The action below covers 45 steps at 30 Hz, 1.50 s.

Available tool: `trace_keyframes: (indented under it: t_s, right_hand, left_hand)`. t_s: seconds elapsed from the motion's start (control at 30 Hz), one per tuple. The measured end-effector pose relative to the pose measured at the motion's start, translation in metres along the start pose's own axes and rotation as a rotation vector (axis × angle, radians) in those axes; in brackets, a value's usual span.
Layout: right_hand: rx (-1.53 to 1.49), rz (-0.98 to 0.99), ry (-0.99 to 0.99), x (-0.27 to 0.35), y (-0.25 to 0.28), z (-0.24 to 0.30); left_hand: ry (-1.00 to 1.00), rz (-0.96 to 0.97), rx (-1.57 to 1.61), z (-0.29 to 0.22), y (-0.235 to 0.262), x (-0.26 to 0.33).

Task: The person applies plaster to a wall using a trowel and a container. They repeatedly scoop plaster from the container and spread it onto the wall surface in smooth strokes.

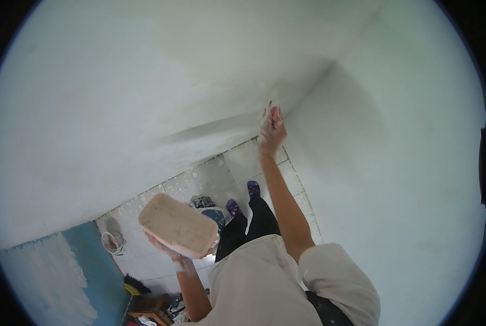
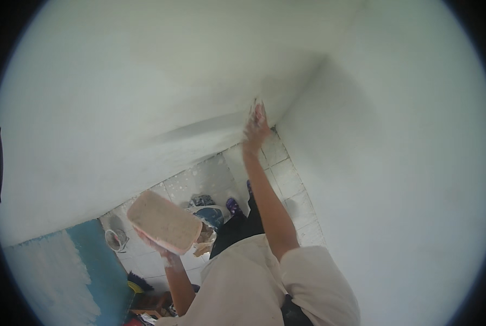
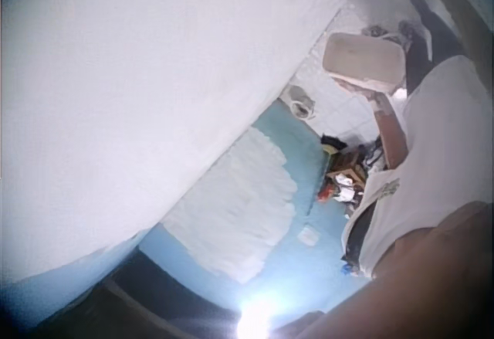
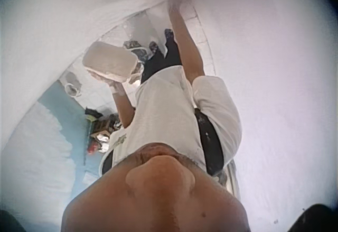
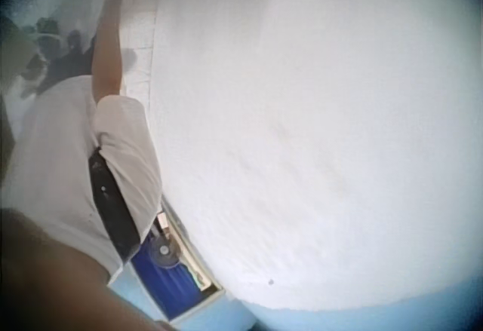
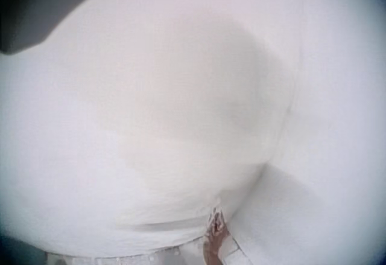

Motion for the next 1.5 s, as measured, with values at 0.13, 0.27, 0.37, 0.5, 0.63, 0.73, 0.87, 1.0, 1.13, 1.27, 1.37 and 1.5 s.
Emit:
trace_keyframes:
  t_s: [0.13, 0.27, 0.37, 0.5, 0.63, 0.73, 0.87, 1.0, 1.13, 1.27, 1.37, 1.5]
  right_hand:
    - [0.122, -0.09, 0.202, 0.046, -0.118, 0.001]
    - [0.199, -0.089, 0.264, 0.116, -0.157, -0.018]
    - [0.065, 0.153, 0.108, 0.175, -0.158, -0.011]
    - [-0.176, 0.11, -0.379, 0.199, -0.102, -0.084]
    - [-0.827, -0.168, -0.894, 0.089, -0.054, -0.094]
    - [-0.616, -0.159, -0.88, 0.035, -0.049, -0.08]
    - [-0.715, -0.192, -0.811, 0.036, -0.08, 0.016]
    - [-0.654, -0.121, -0.659, 0.06, -0.093, 0.092]
    - [-0.625, -0.037, -0.738, 0.065, -0.088, 0.077]
    - [-0.691, -0.221, -0.66, 0.003, -0.046, -0.016]
    - [-0.336, -0.184, -0.294, -0.04, -0.07, -0.065]
    - [0.062, -0.156, 0.215, -0.032, -0.097, -0.057]
  left_hand:
    - [-0.235, -0.151, -0.212, 0.008, 0.069, -0.033]
    - [-0.372, -0.135, -0.353, -0.001, 0.106, -0.038]
    - [-0.489, -0.114, -0.429, 0.0, 0.153, -0.04]
    - [-0.308, -0.163, -0.294, -0.015, 0.129, -0.035]
    - [-0.282, -0.167, -0.315, -0.04, 0.107, 0.002]
    - [-0.241, -0.136, -0.273, -0.053, 0.096, 0.017]
    - [-0.096, -0.267, -0.01, -0.06, 0.096, 0.029]
    - [-0.137, -0.368, -0.148, -0.057, 0.065, 0.028]
    - [-0.168, -0.243, -0.121, -0.027, 0.095, -0.002]
    - [-0.321, -0.188, -0.461, 0.009, 0.074, 0.001]
    - [-0.25, -0.034, -0.45, 0.047, 0.051, -0.007]
    - [-0.239, 0.105, -0.418, 0.079, 0.017, 0.005]
Point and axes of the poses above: each hand's wrist, its own x-axis away from the middle knuckle, its own y-axis out of the back of the hand, z = x × y, the point moved 8 cm from there along -x, towards the middle knuckle, and after that the axes turned 10 degrees about -z, right-handed, at the moved point
